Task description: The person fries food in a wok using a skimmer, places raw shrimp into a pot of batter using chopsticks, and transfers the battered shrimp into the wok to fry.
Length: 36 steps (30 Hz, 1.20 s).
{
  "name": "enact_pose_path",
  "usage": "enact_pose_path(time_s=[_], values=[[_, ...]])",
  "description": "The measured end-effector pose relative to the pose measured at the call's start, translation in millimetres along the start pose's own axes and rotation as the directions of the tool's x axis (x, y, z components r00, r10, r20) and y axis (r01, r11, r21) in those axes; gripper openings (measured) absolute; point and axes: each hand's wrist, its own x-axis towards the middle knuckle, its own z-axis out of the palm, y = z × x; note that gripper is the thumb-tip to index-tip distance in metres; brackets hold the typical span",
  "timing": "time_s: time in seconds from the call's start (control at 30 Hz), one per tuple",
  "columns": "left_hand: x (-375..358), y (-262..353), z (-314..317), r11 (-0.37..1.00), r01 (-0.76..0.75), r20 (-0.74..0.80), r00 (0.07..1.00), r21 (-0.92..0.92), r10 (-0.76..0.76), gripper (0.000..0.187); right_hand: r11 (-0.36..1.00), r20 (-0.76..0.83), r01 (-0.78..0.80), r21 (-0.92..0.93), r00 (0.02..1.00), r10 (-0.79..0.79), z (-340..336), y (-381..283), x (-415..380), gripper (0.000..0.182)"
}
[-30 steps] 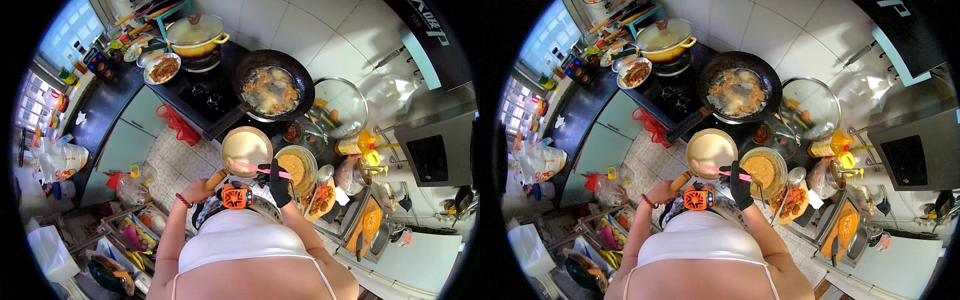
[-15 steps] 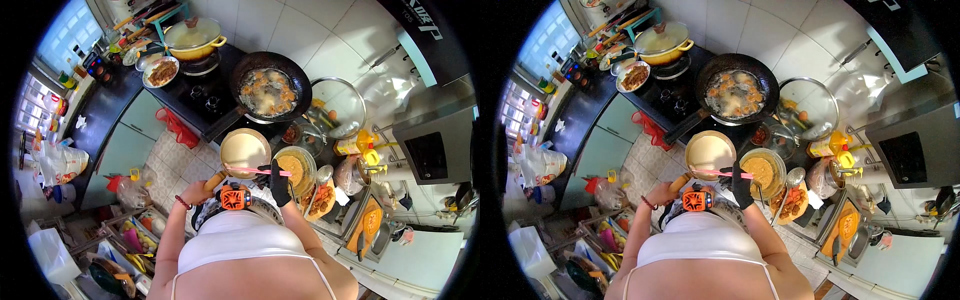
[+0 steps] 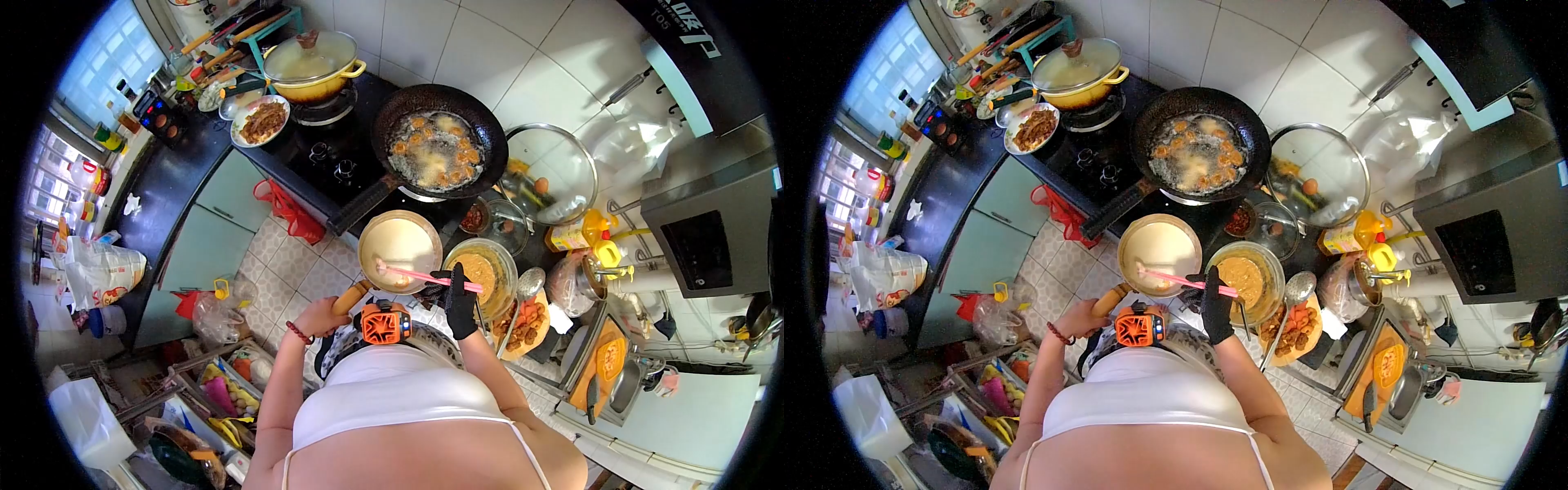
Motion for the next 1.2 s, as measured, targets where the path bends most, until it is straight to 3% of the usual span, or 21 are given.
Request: enact_pose_path(time_s=[0.07, 0.17, 0.33, 0.43, 0.47, 0.6, 0.7, 0.8, 0.93, 1.03, 1.17, 1.2], values=[[-4, 6, -1, 1.0, 0.005, -0.005, 1.0, 0.021, -0.005, 0.033, 0.999, 0.105, 0.042, 0.035, 0.993, -0.045, 11, -14, -14, 0.05], [-4, 6, -2, 1.0, 0.007, 0.038, 0.999, -0.009, -0.007, 0.032, 0.986, -0.056, 0.165, -0.022, 0.985, -0.166, 10, -7, -10, 0.05], [-3, 4, 0, 1.0, 0.0, 0.021, 1.0, -0.008, 0.0, 0.03, 0.998, -0.045, 0.056, 0.007, 0.997, -0.055, 15, -12, -11, 0.048], [-2, 1, 1, 1.0, -0.013, -0.004, 1.0, -0.006, 0.013, 0.031, 0.985, 0.042, 0.171, 0.012, 0.984, -0.172, 6, 6, 1, 0.048], [-3, 2, 1, 1.0, -0.005, -0.007, 1.0, 0.003, 0.005, 0.031, 0.971, 0.059, 0.217, -0.101, 0.976, -0.212, 14, -6, -5, 0.049], [-7, 10, -1, 0.999, 0.016, -0.017, 1.0, 0.029, -0.016, 0.031, 0.993, -0.06, 0.08, 0.083, 0.995, -0.075, 24, -18, -10, 0.051], [-10, 14, -2, 0.999, 0.021, -0.016, 1.0, 0.027, -0.02, 0.032, 0.984, 0.072, 0.157, -0.082, 0.986, -0.152, 17, -9, -7, 0.052], [-4, 6, -1, 0.999, -0.023, -0.005, 1.0, 0.029, 0.023, 0.031, 0.994, -0.032, 0.076, 0.078, 0.997, -0.074, 14, -6, -2, 0.053], [-5, 6, 0, 1.0, -0.019, -0.007, 1.0, 0.017, 0.019, 0.029, 0.997, 0.004, 0.074, -0.033, 0.997, -0.074, 15, -10, -8, 0.052], [2, -4, 3, 0.999, -0.05, -0.014, 0.999, 0.008, 0.05, 0.028, 0.991, -0.062, 0.037, 0.129, 0.998, -0.029, 10, -6, -2, 0.053], [-8, 13, -2, 0.999, -0.014, -0.012, 1.0, 0.03, 0.014, 0.031, 0.988, -0.036, 0.092, -0.121, 0.995, -0.097, 9, -10, -3, 0.052], [-8, 13, -2, 1.0, -0.007, -0.012, 1.0, 0.028, 0.008, 0.031, 0.993, -0.033, -0.023, 0.112, 0.999, 0.027, 13, -17, -6, 0.052]])
